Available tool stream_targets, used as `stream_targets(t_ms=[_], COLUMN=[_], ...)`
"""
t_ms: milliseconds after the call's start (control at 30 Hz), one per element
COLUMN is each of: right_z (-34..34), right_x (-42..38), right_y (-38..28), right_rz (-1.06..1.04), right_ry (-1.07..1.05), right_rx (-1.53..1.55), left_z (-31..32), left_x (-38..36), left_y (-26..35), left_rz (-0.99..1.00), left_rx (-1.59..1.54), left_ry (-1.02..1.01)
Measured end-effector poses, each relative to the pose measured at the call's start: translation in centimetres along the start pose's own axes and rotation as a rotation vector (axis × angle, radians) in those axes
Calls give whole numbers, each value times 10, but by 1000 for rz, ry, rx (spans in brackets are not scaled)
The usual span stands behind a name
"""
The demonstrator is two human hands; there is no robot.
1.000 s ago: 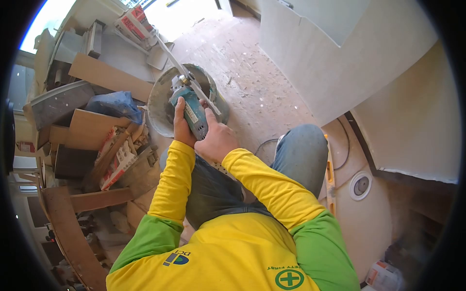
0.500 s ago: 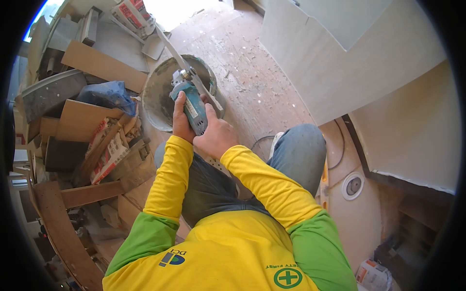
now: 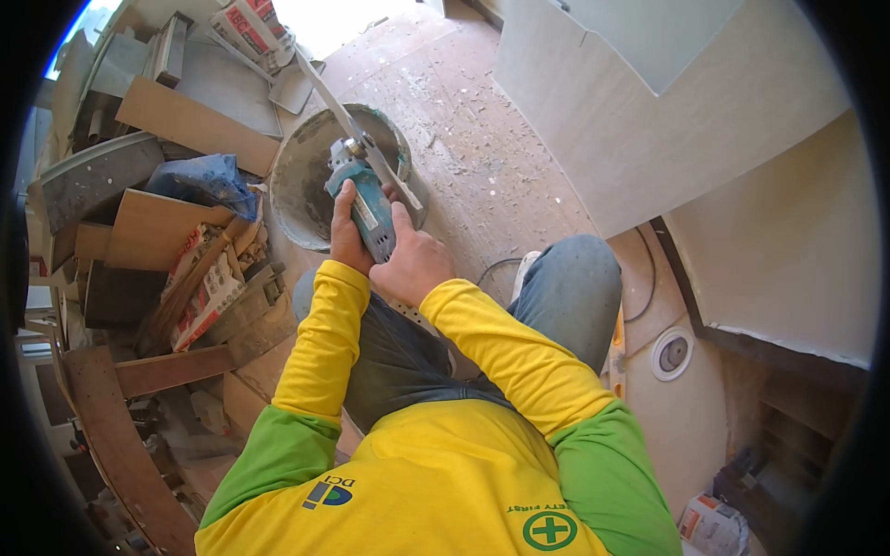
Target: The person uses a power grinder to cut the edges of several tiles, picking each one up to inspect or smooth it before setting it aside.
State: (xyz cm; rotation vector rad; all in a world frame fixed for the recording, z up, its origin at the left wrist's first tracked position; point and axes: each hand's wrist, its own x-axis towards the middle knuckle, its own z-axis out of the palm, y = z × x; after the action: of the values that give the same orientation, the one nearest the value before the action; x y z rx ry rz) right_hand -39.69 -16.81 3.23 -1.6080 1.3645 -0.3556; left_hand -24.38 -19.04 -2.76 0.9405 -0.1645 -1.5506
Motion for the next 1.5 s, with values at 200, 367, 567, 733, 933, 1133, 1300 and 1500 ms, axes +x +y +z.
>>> stream_targets(t_ms=[200, 367, 567, 733, 933, 1133, 1300, 1500], right_z=[1, 2, 0, 0, 2, 6, 7, 5], right_x=[-5, -10, -7, 1, 8, 10, 5, -10], right_y=[7, 11, 5, 2, -1, 2, 6, 19], right_rz=[-28, -20, 11, -5, 11, -9, -19, -23], right_ry=[2, 2, 11, 18, 2, 20, 11, 0], right_rx=[33, 36, 34, 30, 22, 16, 9, 50], left_z=[13, 3, 4, 7, 7, -2, -1, -2], left_x=[-13, -11, -5, -1, 3, 7, 0, -10], left_y=[-3, -7, -8, -2, 2, 4, -1, -11], left_rz=[-43, -39, -5, 27, 49, 5, -3, -60], left_rx=[-40, -9, -14, 9, 28, 26, 3, -8], left_ry=[13, -22, -18, 12, 38, 3, -22, -31])
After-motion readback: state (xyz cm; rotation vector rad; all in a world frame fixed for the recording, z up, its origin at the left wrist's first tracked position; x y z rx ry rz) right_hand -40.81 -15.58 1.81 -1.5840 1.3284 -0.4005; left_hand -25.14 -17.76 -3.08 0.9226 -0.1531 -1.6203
